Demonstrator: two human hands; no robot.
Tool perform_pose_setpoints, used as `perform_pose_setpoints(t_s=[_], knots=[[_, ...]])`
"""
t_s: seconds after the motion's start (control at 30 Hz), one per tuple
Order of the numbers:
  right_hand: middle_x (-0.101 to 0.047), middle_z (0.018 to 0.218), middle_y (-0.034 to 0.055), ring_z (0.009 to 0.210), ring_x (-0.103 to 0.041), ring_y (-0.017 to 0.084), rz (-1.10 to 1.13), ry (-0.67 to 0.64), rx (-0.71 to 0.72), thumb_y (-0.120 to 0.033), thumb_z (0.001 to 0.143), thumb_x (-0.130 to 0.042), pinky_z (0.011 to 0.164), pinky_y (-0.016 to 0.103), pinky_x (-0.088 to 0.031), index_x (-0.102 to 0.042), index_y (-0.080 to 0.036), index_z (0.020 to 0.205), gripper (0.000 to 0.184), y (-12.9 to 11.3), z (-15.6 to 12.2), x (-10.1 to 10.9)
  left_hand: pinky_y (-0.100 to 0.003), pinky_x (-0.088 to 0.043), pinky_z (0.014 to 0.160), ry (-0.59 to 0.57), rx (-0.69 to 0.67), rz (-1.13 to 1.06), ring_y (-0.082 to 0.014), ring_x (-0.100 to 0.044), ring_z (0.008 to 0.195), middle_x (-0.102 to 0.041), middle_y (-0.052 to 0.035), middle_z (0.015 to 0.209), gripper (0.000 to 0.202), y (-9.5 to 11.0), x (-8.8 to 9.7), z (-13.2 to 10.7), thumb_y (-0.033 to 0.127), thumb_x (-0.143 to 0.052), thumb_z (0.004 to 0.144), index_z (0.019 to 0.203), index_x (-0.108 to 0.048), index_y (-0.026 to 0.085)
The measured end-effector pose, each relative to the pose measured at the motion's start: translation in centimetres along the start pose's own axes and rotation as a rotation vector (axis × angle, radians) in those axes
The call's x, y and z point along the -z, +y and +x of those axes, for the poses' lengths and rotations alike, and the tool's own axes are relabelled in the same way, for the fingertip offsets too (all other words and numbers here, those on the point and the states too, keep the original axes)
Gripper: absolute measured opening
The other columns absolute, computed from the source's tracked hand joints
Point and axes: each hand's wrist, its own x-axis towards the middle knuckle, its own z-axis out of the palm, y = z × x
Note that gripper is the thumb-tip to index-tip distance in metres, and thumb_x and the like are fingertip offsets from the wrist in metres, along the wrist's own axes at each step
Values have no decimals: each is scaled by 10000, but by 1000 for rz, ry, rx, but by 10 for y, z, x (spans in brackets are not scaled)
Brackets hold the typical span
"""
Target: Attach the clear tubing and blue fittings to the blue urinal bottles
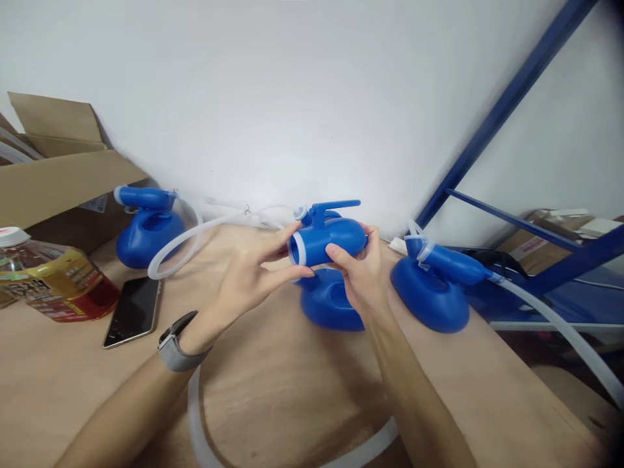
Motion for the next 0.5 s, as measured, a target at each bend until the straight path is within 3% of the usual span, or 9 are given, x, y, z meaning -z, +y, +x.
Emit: perform_pose_setpoints(t_s=[0.1, 0.23, 0.37, 0.43, 0.5], knots=[[-662, 1206, 7, 1134, -704, 258, -1, 1, 33, -422, 588, -984, 983, 452, -640, -446, -307, 1107, 757, -2, 1, 3, -437, -646, 1037, -19, -62, 63, -318, -757, 1195, -696, -86, 1452, 721, 1, -2, -2, 466, -860, 858, 1514, -614, 295], [-667, 1225, 15, 1148, -706, 246, -69, -30, 74, -433, 602, -998, 1007, 418, -628, -459, -302, 1151, 780, -2, 4, 8, -407, -665, 979, -53, -63, 94, -304, -771, 1157, -727, -106, 1407, 737, -6, -2, -1, 437, -842, 885, 1550, -573, 271], [-616, 1438, 102, 1273, -679, 300, -257, -242, 9, -599, 761, -878, 1062, 492, -600, -378, -322, 1471, 911, -8, 3, 17, -418, -671, 962, -55, 74, -60, -301, -792, 1071, -788, -115, 1278, 744, -14, 12, 11, 486, -898, 794, 1445, -672, 205], [-494, 1611, 129, 1455, -551, 344, -499, -385, -8, -653, 843, -785, 1163, 568, -510, -224, -354, 1634, 1014, -10, 4, 27, -429, -661, 983, 38, 207, -84, -308, -781, 1105, -784, -120, 1280, 748, -22, 26, 18, 497, -888, 790, 1431, -673, 179], [-357, 1729, 121, 1609, -325, 384, -830, -525, -18, -669, 873, -741, 1273, 636, -336, -157, -352, 1699, 1060, -9, 7, 40, -443, -648, 994, 149, 325, 26, -320, -767, 1133, -773, -127, 1297, 761, -39, 40, 23, 500, -889, 767, 1416, -674, 167]])
